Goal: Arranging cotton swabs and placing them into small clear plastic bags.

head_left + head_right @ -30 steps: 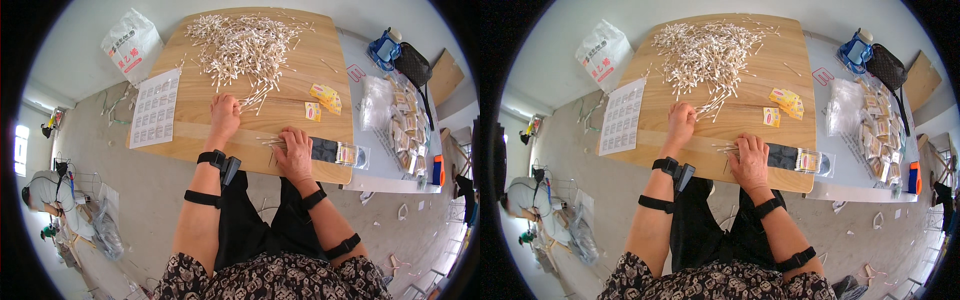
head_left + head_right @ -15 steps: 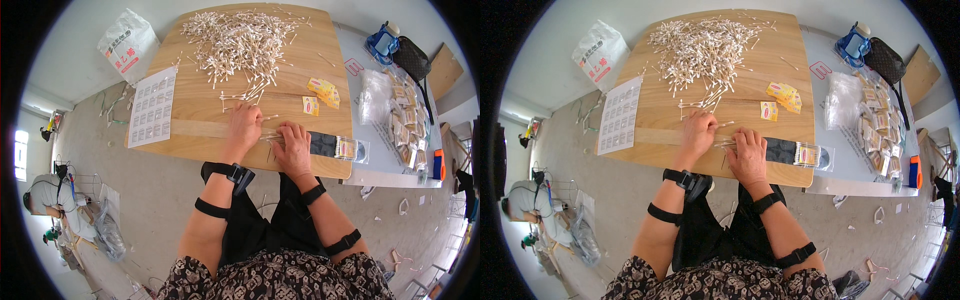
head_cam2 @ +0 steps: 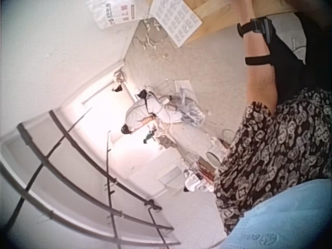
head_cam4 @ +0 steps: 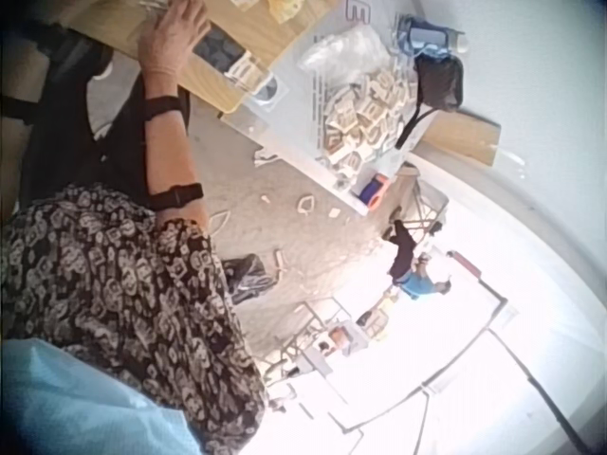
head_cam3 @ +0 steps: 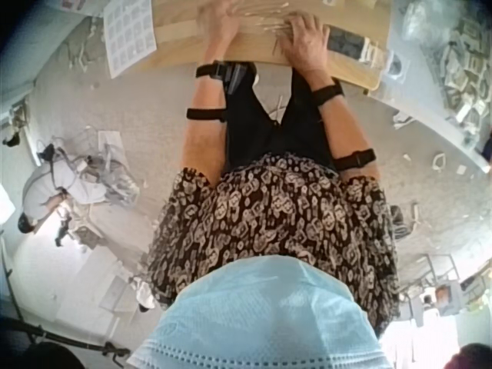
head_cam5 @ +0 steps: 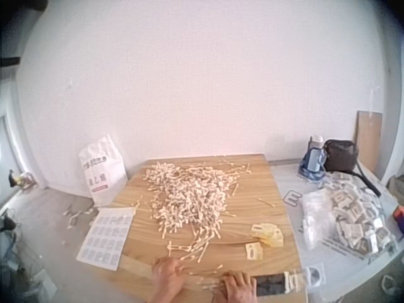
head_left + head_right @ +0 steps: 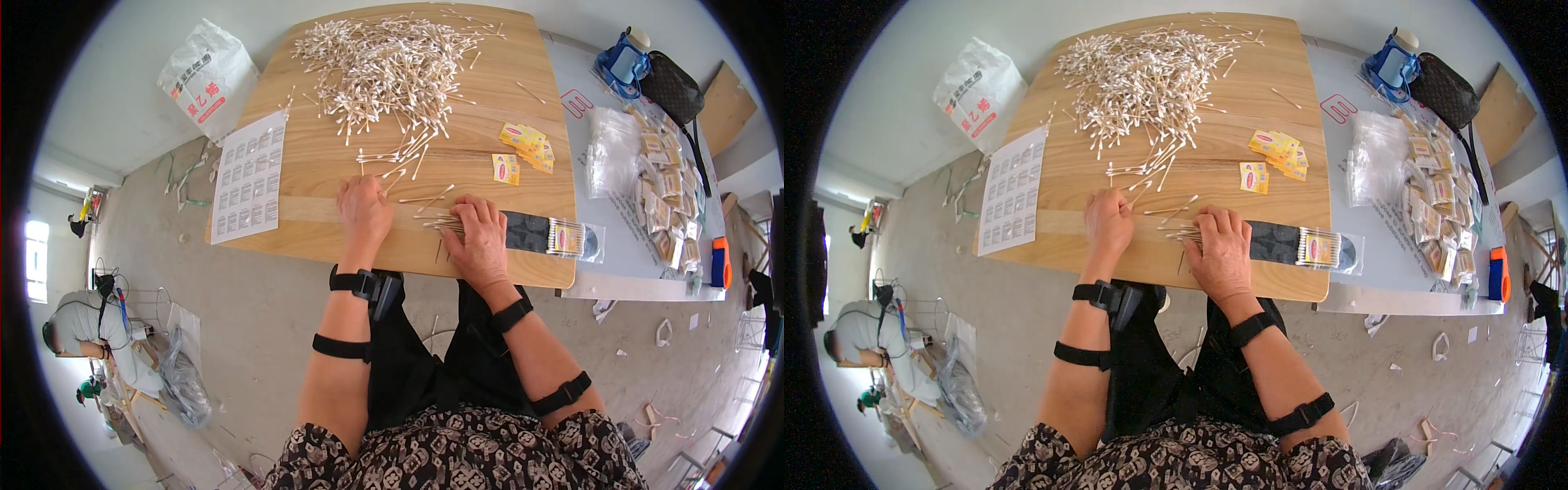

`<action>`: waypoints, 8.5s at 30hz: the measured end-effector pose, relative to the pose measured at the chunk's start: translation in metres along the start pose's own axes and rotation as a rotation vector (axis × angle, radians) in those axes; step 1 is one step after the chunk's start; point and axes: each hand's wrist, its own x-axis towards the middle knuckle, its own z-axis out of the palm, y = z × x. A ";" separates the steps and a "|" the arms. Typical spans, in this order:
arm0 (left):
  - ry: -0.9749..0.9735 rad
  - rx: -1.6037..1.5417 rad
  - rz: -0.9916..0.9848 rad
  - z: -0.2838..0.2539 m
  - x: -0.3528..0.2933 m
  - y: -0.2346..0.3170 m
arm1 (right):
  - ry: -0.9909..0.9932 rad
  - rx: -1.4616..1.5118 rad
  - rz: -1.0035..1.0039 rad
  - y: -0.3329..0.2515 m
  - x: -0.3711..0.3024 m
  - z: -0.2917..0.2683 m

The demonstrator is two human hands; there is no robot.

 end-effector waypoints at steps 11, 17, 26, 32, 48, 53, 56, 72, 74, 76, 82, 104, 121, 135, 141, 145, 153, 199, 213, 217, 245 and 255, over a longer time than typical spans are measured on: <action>-0.007 -0.131 0.177 0.002 -0.009 0.031 | 0.017 0.001 -0.012 -0.002 0.000 0.001; -0.261 -0.171 0.327 0.003 -0.007 0.046 | 0.024 0.004 -0.024 0.003 -0.001 0.000; 0.094 0.043 0.072 0.000 0.020 0.018 | 0.025 -0.001 -0.022 0.002 0.001 -0.001; -0.104 0.039 0.047 0.005 0.028 0.024 | 0.003 0.000 -0.009 -0.001 0.002 -0.001; -0.238 -0.178 0.420 0.005 -0.010 0.066 | 0.279 0.326 0.174 0.010 -0.006 -0.004; -0.264 0.050 0.428 0.005 -0.050 0.078 | 0.311 0.408 0.176 0.018 -0.006 0.003; -0.375 0.095 0.370 0.012 -0.044 0.080 | 0.316 0.438 0.180 0.023 -0.008 0.004; -0.065 -0.146 0.239 0.002 -0.038 0.043 | 0.382 0.563 0.240 0.024 -0.003 0.004; -0.054 -0.107 0.213 -0.001 -0.035 0.038 | 0.388 0.520 0.217 0.026 -0.004 0.006; -0.104 -0.149 0.220 -0.007 -0.032 0.034 | 0.229 0.264 0.164 0.018 -0.004 0.007; -0.070 -0.095 0.198 -0.008 -0.027 0.022 | 0.128 0.073 0.046 0.010 -0.001 0.004; -0.395 0.143 0.366 0.016 -0.048 0.104 | 0.348 1.046 0.526 0.029 0.000 -0.005; 0.036 -0.857 -0.120 0.040 -0.050 0.070 | 0.397 1.105 0.454 0.028 0.005 -0.005; -0.175 -1.169 -0.182 0.038 -0.050 0.114 | 0.435 1.213 0.552 0.034 0.010 -0.014; -0.263 -1.142 -0.148 0.040 -0.046 0.111 | 0.258 0.955 0.444 0.038 0.016 -0.021; -0.207 -0.872 0.114 0.039 -0.052 0.106 | 0.271 1.095 0.533 0.038 0.005 -0.028; -0.395 0.039 0.367 0.009 -0.094 0.116 | 0.357 1.266 0.540 0.038 -0.004 -0.037; -0.406 0.021 0.471 0.023 -0.073 0.120 | -0.090 -0.041 -0.119 0.069 -0.019 -0.088; -0.481 0.042 0.492 0.017 -0.080 0.123 | -0.050 -0.021 -0.065 0.067 -0.022 -0.078; -0.483 0.062 0.510 0.016 -0.079 0.122 | 0.001 0.096 0.108 0.057 -0.019 -0.074; -0.529 0.024 0.536 0.011 -0.074 0.122 | -0.383 -0.306 -0.161 0.069 -0.040 -0.092; -0.492 0.046 0.592 0.029 -0.081 0.142 | -0.230 -0.405 0.164 0.105 -0.063 -0.136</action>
